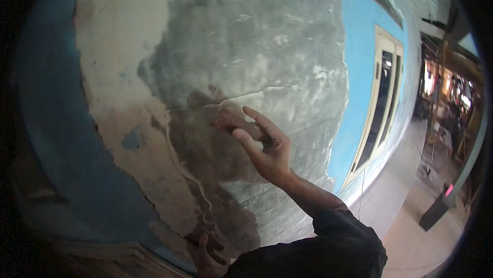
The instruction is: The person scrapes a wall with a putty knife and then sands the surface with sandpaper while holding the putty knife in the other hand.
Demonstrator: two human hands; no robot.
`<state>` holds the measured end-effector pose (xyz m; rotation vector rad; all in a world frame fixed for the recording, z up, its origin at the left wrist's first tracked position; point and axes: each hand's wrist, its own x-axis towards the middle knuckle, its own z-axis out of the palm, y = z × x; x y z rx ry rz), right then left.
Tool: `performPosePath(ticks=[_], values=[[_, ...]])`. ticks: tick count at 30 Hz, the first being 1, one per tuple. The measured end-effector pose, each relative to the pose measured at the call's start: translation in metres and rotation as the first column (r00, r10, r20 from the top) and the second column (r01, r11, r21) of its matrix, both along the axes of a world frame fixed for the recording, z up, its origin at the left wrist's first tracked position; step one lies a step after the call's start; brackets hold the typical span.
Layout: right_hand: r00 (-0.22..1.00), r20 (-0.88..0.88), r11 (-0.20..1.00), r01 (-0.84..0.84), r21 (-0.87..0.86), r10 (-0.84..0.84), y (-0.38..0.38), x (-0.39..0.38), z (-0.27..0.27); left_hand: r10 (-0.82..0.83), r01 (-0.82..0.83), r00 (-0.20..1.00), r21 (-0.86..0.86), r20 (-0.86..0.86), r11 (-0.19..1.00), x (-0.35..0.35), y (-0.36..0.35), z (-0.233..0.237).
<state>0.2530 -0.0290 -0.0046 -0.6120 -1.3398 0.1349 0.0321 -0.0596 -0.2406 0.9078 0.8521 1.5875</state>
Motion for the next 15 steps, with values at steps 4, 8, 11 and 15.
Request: performPosePath(ticks=[4,8,11,15], values=[[0.911,0.276,0.919,0.206,0.337,-0.306,0.017,-0.004,0.016,0.003,0.005,0.995,-0.079,0.096,0.997,-0.010,-0.006,0.005],[0.650,0.452,0.714,0.205,0.670,-0.611,0.040,-0.006,0.039,0.038,-0.042,0.997,0.050,0.072,0.998,-0.016,-0.005,0.000],[0.446,0.558,0.695,0.246,0.676,-0.700,0.040,-0.015,0.048,-0.003,-0.002,0.997,0.072,0.075,0.997,-0.023,-0.005,-0.005],[0.222,0.550,0.593,0.263,0.761,-0.805,0.054,-0.028,0.064,0.020,-0.017,0.999,0.086,-0.033,0.996,-0.024,0.001,-0.014]])
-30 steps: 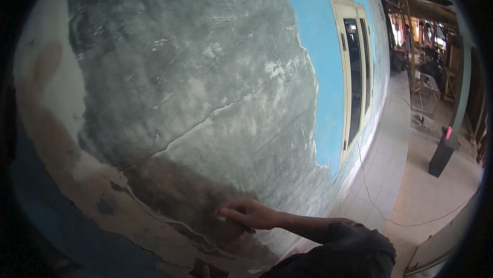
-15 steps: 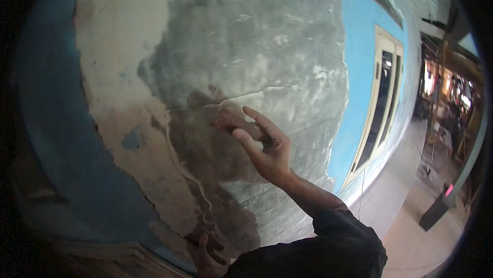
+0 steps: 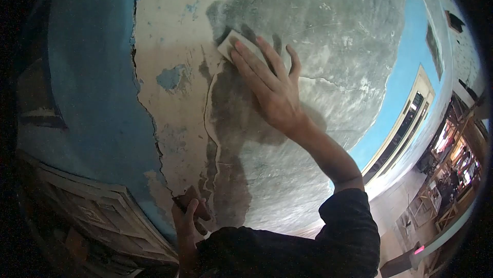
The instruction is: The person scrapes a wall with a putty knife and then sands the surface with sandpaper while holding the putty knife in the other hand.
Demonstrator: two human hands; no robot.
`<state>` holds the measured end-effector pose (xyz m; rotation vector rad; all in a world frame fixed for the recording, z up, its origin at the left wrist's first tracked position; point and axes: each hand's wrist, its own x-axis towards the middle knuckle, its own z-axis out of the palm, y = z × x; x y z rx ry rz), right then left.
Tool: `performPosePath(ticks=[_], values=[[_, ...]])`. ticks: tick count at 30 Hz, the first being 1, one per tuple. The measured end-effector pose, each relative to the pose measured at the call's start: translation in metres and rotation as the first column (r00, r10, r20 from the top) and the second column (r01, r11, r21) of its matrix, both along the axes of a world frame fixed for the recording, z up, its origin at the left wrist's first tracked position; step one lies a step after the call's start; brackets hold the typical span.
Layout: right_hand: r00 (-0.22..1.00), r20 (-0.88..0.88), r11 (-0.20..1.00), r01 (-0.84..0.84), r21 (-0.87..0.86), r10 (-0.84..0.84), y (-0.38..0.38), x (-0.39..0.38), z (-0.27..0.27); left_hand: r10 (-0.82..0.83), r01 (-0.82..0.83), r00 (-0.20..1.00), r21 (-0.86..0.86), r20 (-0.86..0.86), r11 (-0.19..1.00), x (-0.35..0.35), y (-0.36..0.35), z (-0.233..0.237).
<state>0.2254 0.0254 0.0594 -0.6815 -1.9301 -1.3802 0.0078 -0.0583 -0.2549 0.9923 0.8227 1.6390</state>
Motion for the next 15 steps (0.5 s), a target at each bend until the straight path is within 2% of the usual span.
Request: performPosePath(ticks=[2,4,5,8,11,14,15], values=[[0.989,0.054,0.989,0.134,0.062,-0.138,0.007,-0.008,0.006,0.001,-0.001,1.000,0.024,-0.028,1.000,0.001,0.001,-0.001],[0.993,0.070,0.995,0.097,-0.020,-0.096,0.019,-0.015,-0.015,0.003,0.005,0.998,0.122,-0.064,0.992,0.000,0.004,0.001],[0.994,0.076,0.995,0.078,-0.058,-0.073,0.023,-0.018,-0.021,0.013,-0.009,1.000,0.120,-0.027,0.993,0.001,0.002,0.007],[0.988,0.125,0.996,0.091,-0.001,-0.090,0.027,-0.018,-0.016,0.021,-0.028,0.998,0.130,0.061,0.991,0.003,-0.004,0.019],[0.942,0.044,0.943,0.331,0.030,-0.332,0.015,-0.024,0.010,-0.011,0.001,0.997,0.137,0.073,0.991,0.000,-0.003,0.010],[0.963,0.194,0.977,0.204,-0.068,-0.188,0.028,-0.026,-0.030,0.002,-0.007,0.997,0.070,0.072,0.997,0.000,-0.008,0.011],[0.965,0.204,0.985,0.172,-0.017,-0.165,0.031,-0.024,-0.029,0.010,-0.013,0.996,0.032,0.091,0.999,0.000,-0.010,0.012]])
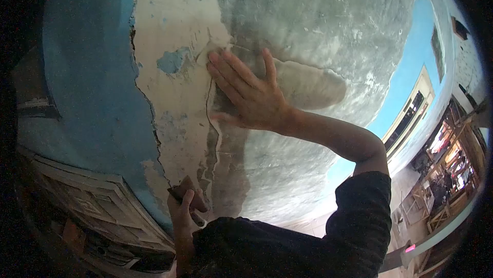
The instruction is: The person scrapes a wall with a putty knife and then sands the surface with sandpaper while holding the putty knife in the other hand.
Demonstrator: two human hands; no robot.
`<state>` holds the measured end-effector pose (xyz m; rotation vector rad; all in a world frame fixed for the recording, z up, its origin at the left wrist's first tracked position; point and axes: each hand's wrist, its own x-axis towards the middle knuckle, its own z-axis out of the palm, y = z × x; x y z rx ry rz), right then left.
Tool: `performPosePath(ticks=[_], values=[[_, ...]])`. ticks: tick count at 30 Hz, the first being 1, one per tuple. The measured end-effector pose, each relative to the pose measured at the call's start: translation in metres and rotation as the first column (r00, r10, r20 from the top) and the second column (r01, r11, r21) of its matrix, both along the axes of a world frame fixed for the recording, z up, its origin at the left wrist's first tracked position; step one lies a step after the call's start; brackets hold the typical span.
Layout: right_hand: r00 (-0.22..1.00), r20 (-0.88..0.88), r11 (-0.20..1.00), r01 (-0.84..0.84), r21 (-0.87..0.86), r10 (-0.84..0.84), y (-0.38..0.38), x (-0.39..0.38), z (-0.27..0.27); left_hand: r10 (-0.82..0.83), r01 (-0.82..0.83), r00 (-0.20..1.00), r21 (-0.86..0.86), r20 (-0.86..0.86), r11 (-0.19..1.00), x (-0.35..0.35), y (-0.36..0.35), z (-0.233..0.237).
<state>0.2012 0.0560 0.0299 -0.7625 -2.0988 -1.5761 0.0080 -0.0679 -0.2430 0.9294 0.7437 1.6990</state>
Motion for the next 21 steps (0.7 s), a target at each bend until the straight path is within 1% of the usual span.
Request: performPosePath(ticks=[1,2,5,7,8,10,11,13,14,16,17,18,19,21], values=[[0.999,0.018,0.998,-0.040,0.051,0.039,0.004,0.002,0.004,0.010,-0.009,1.000,-0.035,0.017,0.999,-0.001,0.001,0.002],[0.997,0.032,0.992,-0.077,0.096,0.075,0.007,0.002,0.006,0.026,-0.025,1.000,-0.023,0.015,0.999,-0.003,0.002,0.000],[0.984,-0.111,0.984,0.150,0.098,-0.139,-0.013,-0.003,0.029,0.034,-0.034,0.999,-0.018,0.034,0.999,-0.001,0.000,-0.004],[0.998,-0.033,0.997,0.060,-0.045,-0.061,-0.009,-0.003,0.006,0.026,-0.025,0.997,-0.023,0.079,0.999,-0.002,-0.004,0.003],[1.000,0.001,0.993,0.013,-0.117,-0.013,-0.006,-0.004,-0.001,-0.001,0.003,0.998,-0.030,0.064,1.000,-0.005,-0.007,0.005],[0.999,-0.001,0.999,0.046,0.001,-0.046,-0.008,-0.004,0.020,-0.053,0.055,0.998,-0.045,0.031,0.997,-0.014,-0.012,0.009],[0.998,-0.005,0.996,0.068,0.054,-0.068,-0.009,-0.003,0.028,-0.012,0.015,0.999,-0.064,0.049,0.998,-0.015,-0.013,0.010],[0.987,-0.116,0.993,0.113,0.034,-0.109,-0.012,-0.004,0.032,0.065,-0.055,0.994,-0.110,0.092,0.992,-0.010,-0.016,0.012],[0.977,-0.170,0.991,0.134,0.022,-0.128,-0.013,-0.005,0.032,0.066,-0.053,0.991,-0.107,0.114,0.993,-0.010,-0.017,0.012],[0.998,-0.063,0.999,0.018,-0.035,-0.020,-0.008,0.001,0.003,0.070,-0.057,0.986,-0.096,0.148,0.994,-0.014,-0.017,0.010],[0.999,-0.010,0.997,-0.043,-0.063,0.042,-0.002,0.004,-0.008,0.096,-0.083,0.985,-0.092,0.146,0.992,-0.013,-0.017,0.009],[0.998,-0.003,0.998,-0.058,0.008,0.058,0.007,0.006,-0.005,0.122,-0.110,0.982,-0.088,0.144,0.990,-0.013,-0.017,0.008],[0.999,-0.040,0.998,-0.013,0.059,0.015,0.006,0.006,0.004,0.145,-0.133,0.979,-0.088,0.140,0.987,-0.013,-0.017,0.006],[0.991,-0.114,0.985,0.091,0.150,-0.074,-0.004,0.009,0.023,0.121,-0.110,0.988,-0.118,0.093,0.987,-0.017,-0.015,-0.003]])
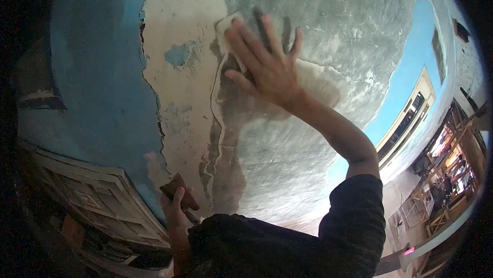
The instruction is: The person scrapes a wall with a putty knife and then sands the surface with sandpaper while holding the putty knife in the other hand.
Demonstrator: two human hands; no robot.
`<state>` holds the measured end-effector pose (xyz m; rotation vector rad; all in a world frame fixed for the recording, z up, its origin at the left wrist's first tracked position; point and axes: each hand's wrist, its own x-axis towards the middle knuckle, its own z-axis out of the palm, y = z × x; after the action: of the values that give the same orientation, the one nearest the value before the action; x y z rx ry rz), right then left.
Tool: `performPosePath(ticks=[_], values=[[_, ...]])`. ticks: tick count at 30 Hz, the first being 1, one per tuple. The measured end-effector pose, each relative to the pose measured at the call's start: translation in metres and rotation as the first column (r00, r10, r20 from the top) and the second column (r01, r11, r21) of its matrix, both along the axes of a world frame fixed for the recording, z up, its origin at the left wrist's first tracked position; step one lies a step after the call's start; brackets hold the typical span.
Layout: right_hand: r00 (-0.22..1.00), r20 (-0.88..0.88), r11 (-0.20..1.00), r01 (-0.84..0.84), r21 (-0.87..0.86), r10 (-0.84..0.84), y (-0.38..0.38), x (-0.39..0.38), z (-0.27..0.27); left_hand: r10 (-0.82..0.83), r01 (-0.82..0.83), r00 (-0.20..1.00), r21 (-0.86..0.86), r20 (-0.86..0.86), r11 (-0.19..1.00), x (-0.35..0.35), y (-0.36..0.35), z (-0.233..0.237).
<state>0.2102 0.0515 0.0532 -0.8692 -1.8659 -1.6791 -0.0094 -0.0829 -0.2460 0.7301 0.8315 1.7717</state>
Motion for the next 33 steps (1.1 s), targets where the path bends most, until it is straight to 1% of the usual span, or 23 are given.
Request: performPosePath(ticks=[1,3,6,8,9,10,12,13,16,19,22,23,25,26,27,29,30,31,33], values=[[0.999,-0.009,0.997,-0.039,-0.069,0.038,0.000,-0.001,-0.006,-0.015,0.015,1.000,-0.018,-0.019,1.000,0.000,0.000,-0.002],[0.992,-0.044,0.971,-0.123,-0.203,0.117,0.003,-0.005,-0.025,-0.020,0.020,1.000,0.023,-0.005,1.000,0.004,0.000,0.001],[0.969,0.138,0.979,-0.200,-0.040,0.203,0.020,0.003,-0.029,-0.036,0.037,0.999,0.045,-0.010,0.998,0.007,0.002,0.005],[1.000,0.016,1.000,-0.017,0.010,0.017,0.005,0.006,-0.003,-0.052,0.052,0.999,0.019,-0.012,0.998,0.008,0.001,0.006],[0.996,-0.045,0.997,0.079,0.025,-0.078,-0.001,0.008,0.004,-0.059,0.059,0.998,-0.006,-0.008,0.998,0.008,0.001,0.007],[1.000,-0.025,0.999,0.012,-0.042,-0.013,0.001,0.006,-0.002,-0.064,0.063,0.998,-0.030,-0.005,0.998,0.009,0.002,0.008],[0.993,-0.009,0.978,-0.120,-0.170,0.121,0.009,0.000,-0.026,-0.062,0.062,0.998,-0.017,-0.011,0.998,0.010,0.004,0.007],[0.983,0.091,0.974,-0.145,-0.174,0.162,0.007,0.001,-0.034,-0.059,0.059,0.998,-0.007,-0.014,0.998,0.011,0.006,0.006],[0.997,0.071,0.999,-0.045,0.014,0.044,0.007,0.001,-0.004,-0.068,0.069,0.997,0.016,-0.040,0.998,0.011,0.008,0.007],[0.995,-0.097,0.996,0.012,-0.087,-0.021,0.003,-0.006,-0.002,-0.138,0.130,0.980,-0.059,-0.146,0.990,0.005,0.010,0.004],[0.988,0.049,0.961,-0.132,-0.241,0.148,0.008,-0.008,-0.030,-0.084,0.082,0.989,-0.020,-0.122,0.996,0.008,0.011,0.009],[0.983,0.088,0.978,-0.149,-0.149,0.163,0.015,-0.007,-0.021,-0.061,0.061,0.994,0.000,-0.089,0.998,0.009,0.010,0.012],[0.998,-0.019,0.996,-0.062,-0.069,0.061,0.001,-0.011,0.000,-0.022,0.022,1.000,0.028,-0.018,0.999,0.013,0.007,0.015],[0.997,-0.071,0.999,-0.012,-0.034,0.010,-0.004,-0.012,0.005,-0.040,0.040,0.999,0.010,-0.030,0.999,0.012,0.007,0.015],[0.987,-0.121,0.989,-0.114,-0.093,0.103,-0.002,-0.017,-0.001,-0.058,0.058,0.997,-0.007,-0.042,0.998,0.009,0.007,0.015],[0.980,-0.069,0.959,-0.196,-0.207,0.186,-0.001,-0.016,-0.031,-0.082,0.082,0.994,-0.011,-0.066,0.997,0.005,0.006,0.017],[0.970,-0.042,0.936,-0.241,-0.257,0.238,0.000,-0.019,-0.036,-0.081,0.082,0.994,0.005,-0.070,0.997,0.004,0.006,0.020],[0.974,-0.001,0.955,-0.223,-0.197,0.227,0.002,-0.019,-0.032,-0.076,0.078,0.994,0.024,-0.073,0.997,0.003,0.007,0.022],[0.986,-0.010,0.980,-0.166,-0.109,0.166,0.002,-0.029,-0.012,-0.066,0.067,0.995,0.017,-0.077,0.998,0.004,0.011,0.027]])
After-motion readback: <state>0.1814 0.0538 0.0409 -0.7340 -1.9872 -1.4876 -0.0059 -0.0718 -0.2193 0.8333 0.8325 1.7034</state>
